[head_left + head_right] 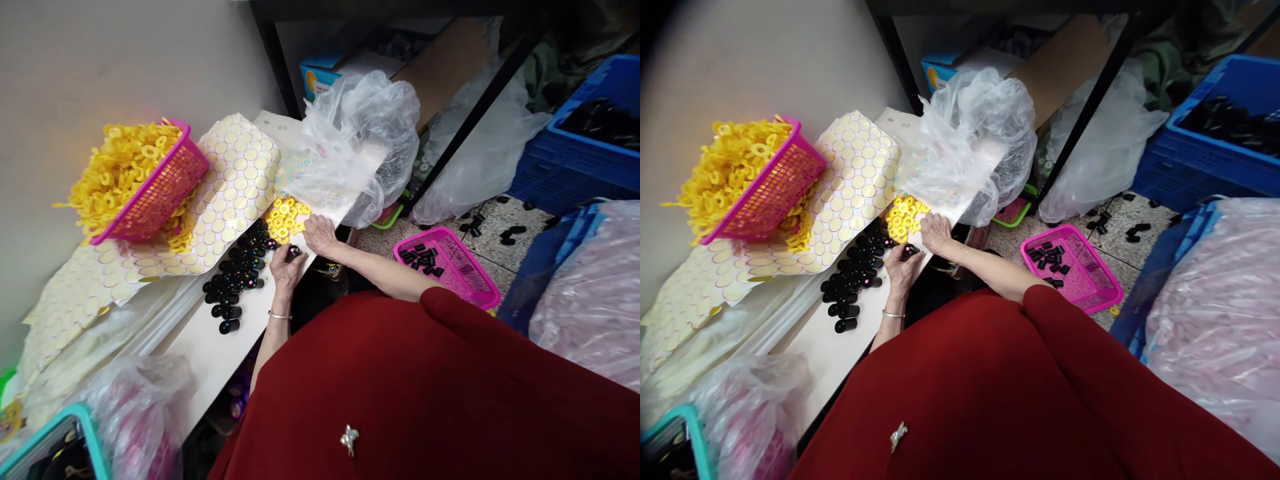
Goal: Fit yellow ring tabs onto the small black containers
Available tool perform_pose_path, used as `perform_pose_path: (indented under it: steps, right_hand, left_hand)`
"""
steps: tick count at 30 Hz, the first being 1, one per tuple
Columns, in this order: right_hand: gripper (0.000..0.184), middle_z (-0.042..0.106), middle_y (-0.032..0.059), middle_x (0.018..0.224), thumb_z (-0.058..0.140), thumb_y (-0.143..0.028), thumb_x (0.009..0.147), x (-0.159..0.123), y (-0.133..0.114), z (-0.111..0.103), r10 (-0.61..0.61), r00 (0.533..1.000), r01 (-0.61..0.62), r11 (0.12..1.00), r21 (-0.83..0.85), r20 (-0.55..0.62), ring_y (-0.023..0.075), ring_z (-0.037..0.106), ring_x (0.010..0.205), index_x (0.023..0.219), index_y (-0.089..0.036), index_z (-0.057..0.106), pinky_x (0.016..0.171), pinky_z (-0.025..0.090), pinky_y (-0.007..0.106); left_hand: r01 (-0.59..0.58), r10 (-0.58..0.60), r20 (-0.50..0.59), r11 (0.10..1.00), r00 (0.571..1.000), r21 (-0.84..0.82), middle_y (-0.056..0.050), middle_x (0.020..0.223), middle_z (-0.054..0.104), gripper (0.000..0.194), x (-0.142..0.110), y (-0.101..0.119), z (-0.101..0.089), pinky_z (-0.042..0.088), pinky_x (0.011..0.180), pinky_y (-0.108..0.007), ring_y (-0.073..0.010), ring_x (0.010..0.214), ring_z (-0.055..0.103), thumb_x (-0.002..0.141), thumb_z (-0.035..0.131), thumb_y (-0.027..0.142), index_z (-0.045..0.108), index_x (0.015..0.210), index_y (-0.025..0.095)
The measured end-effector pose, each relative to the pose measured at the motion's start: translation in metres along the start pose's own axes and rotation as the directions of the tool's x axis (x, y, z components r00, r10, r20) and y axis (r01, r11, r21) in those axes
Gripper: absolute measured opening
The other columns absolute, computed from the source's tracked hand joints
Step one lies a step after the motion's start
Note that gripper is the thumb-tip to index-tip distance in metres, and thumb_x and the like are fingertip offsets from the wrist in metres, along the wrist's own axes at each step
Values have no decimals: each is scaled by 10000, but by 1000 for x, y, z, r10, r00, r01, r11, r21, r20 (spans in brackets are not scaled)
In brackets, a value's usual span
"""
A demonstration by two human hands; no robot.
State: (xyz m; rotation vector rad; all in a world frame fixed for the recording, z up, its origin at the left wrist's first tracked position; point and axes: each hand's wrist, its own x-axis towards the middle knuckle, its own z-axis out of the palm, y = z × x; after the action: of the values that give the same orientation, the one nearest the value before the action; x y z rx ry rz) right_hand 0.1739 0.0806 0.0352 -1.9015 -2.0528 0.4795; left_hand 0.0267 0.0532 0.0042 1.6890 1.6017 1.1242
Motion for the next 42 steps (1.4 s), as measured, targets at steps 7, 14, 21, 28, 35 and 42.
perform_pose_path:
  steps: [7, 14, 21, 28, 35, 42]
  right_hand:
    - [252, 565, 194, 1109, 387, -76, 870, -6, 21, -7, -83, 996, 83, 996, 22, 35, 262, 463, 1037, 1050, -80, 565, 843, 360, 386]
    - [154, 587, 7, 711, 468, -217, 878, -80, 85, -34, 176, 977, -87, 839, 538, -117, 116, 517, 664, 741, -173, 520, 651, 393, 239]
    - [233, 534, -39, 490, 552, -404, 811, -243, 122, -84, 705, 701, -310, 434, 846, -105, 107, 479, 421, 691, -205, 526, 444, 408, 235]
    - [239, 653, 23, 650, 686, -411, 737, -215, 80, -88, 564, 821, -128, 327, 936, -85, 152, 635, 546, 790, -191, 611, 553, 567, 317]
    - [155, 644, 63, 828, 545, -294, 863, -135, 43, -69, -32, 857, 406, 655, 637, -514, 135, 624, 707, 745, -198, 576, 651, 553, 290]
    - [149, 611, 72, 848, 477, -262, 917, -116, 40, -53, -346, 818, 533, 757, 379, -460, 149, 578, 765, 992, -175, 572, 676, 481, 267]
  left_hand:
    - [43, -42, 35, 999, 999, -25, -33, 934, 637, 559, 7, 4, 7, 467, 907, -357, -195, 895, 587, 497, 817, 376, 675, 999, 176]
    - [82, -82, -4, 997, 997, -17, -50, 952, 630, 697, 15, -13, 6, 477, 907, -418, -205, 845, 583, 456, 830, 440, 662, 1073, 161]
    - [55, -56, -29, 998, 998, -3, -4, 814, 598, 580, 2, 2, 3, 490, 789, -317, -150, 741, 544, 478, 821, 433, 667, 975, 177]
    - [-39, 54, -307, 998, 950, 55, -36, 775, 609, 344, -14, 24, -6, 458, 748, -306, -144, 711, 527, 656, 722, 473, 664, 802, 168]
    - [217, -193, 100, 836, 976, -504, -26, 733, 640, 355, -41, 96, -2, 465, 563, -253, -99, 579, 552, 724, 679, 472, 692, 900, 164]
    - [441, -271, 362, 702, 892, -559, 7, 613, 635, 344, -41, 114, 6, 403, 425, -194, -56, 451, 494, 509, 832, 351, 689, 735, 135]
